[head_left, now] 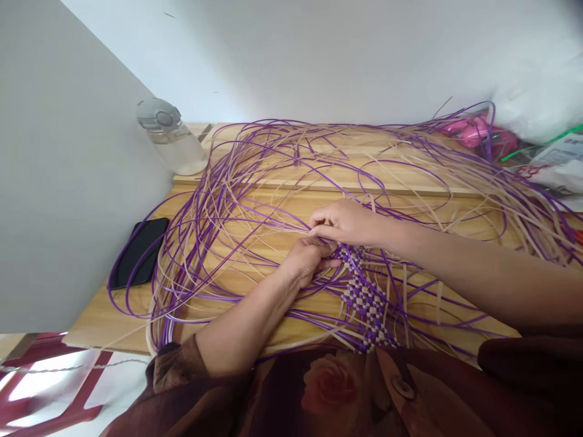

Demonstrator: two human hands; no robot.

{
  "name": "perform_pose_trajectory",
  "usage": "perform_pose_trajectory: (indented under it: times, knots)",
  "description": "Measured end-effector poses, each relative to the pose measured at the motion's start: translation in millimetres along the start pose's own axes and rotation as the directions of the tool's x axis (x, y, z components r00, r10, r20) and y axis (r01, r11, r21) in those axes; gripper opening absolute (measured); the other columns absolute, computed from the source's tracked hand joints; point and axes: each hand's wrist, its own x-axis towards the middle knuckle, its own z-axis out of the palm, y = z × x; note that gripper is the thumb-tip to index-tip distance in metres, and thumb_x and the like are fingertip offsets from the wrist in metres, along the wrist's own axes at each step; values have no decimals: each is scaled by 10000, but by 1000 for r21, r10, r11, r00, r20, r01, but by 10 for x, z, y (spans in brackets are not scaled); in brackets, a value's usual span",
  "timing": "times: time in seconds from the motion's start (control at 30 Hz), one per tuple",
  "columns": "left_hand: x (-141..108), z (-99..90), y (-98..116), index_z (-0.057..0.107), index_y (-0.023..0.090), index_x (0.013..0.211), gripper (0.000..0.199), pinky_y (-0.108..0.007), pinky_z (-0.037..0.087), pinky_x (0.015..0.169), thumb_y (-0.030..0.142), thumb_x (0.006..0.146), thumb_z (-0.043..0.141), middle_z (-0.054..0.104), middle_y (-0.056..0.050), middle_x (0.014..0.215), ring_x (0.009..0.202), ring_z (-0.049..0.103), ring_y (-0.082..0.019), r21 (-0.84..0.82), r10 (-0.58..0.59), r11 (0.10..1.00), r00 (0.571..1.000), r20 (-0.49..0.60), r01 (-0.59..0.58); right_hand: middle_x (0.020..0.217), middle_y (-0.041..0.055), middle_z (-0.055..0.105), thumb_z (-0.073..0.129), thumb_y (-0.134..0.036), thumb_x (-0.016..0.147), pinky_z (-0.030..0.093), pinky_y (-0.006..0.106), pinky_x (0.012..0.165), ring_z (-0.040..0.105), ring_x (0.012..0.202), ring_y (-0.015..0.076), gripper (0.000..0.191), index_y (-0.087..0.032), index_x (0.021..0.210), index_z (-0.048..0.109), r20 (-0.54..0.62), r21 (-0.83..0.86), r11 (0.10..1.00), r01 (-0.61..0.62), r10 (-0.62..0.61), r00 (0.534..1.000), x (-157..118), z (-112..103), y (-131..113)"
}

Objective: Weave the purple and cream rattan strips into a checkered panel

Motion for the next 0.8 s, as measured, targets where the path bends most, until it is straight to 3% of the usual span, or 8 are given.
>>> perform_pose_trajectory:
  times: [0.1, 0.27, 0.4, 0.53, 0.6, 0.7, 0.8]
  knots:
    - [-1, -2, 2, 672, 114, 741, 178, -221, 572, 584, 85, 621, 800, 627, -25, 734, 661, 576, -102, -5, 6, 1000, 1000, 25, -6, 735, 9, 670, 520, -309, 873, 317, 244, 607, 529, 633, 112, 236, -163, 854, 705, -157, -2, 996, -93, 92, 983, -155, -86, -52]
    - [25, -18, -35, 680, 100, 709, 122, -217, 555, 573, 116, 653, 787, 627, -35, 678, 636, 577, -108, 24, 10, 1000, 999, 42, -11, 856, 61, 686, 568, -222, 820, 375, 274, 723, 582, 788, 167, 170, -172, 876, 720, 24, -144, 990, 0, 4, 1000, -468, -85, 20]
    - [44, -23, -81, 673, 93, 644, 153, -203, 549, 577, 177, 662, 799, 613, -31, 642, 618, 563, -97, 55, 37, 998, 998, 54, -40, 822, 81, 655, 527, -190, 841, 365, 300, 765, 567, 827, 191, 173, -160, 813, 695, -28, -256, 966, 24, -32, 999, -540, 14, 64]
    - [49, -22, -107, 689, 91, 669, 219, -180, 535, 543, 269, 656, 815, 636, -39, 674, 620, 574, -97, 130, 83, 987, 995, 49, -89, 742, 50, 649, 541, -190, 833, 338, 292, 700, 552, 729, 172, 145, -168, 745, 654, 5, -294, 952, -84, 89, 996, -521, 61, 24]
    - [45, -21, -95, 698, 97, 692, 251, -188, 536, 521, 305, 635, 828, 649, -40, 699, 615, 575, -101, 161, 99, 981, 994, 43, -105, 754, 42, 656, 563, -206, 840, 338, 292, 699, 547, 728, 168, 124, -171, 770, 659, -41, -291, 948, -126, 119, 992, -541, 97, -12]
    - [30, -19, -52, 692, 98, 670, 264, -191, 528, 485, 313, 617, 836, 641, -38, 668, 569, 557, -94, 185, 73, 980, 997, 29, -77, 897, 63, 666, 590, -232, 865, 326, 333, 825, 532, 919, 209, 101, -177, 850, 674, -246, -406, 912, -55, -51, 968, -632, 200, -75]
    - [15, -26, -9, 696, 98, 666, 253, -201, 534, 490, 302, 615, 836, 638, -37, 642, 541, 557, -92, 203, 27, 979, 999, 42, -35, 904, 56, 652, 564, -214, 901, 284, 373, 840, 494, 964, 220, 123, -182, 824, 655, -248, -562, 826, 34, -207, 946, -741, 310, -128]
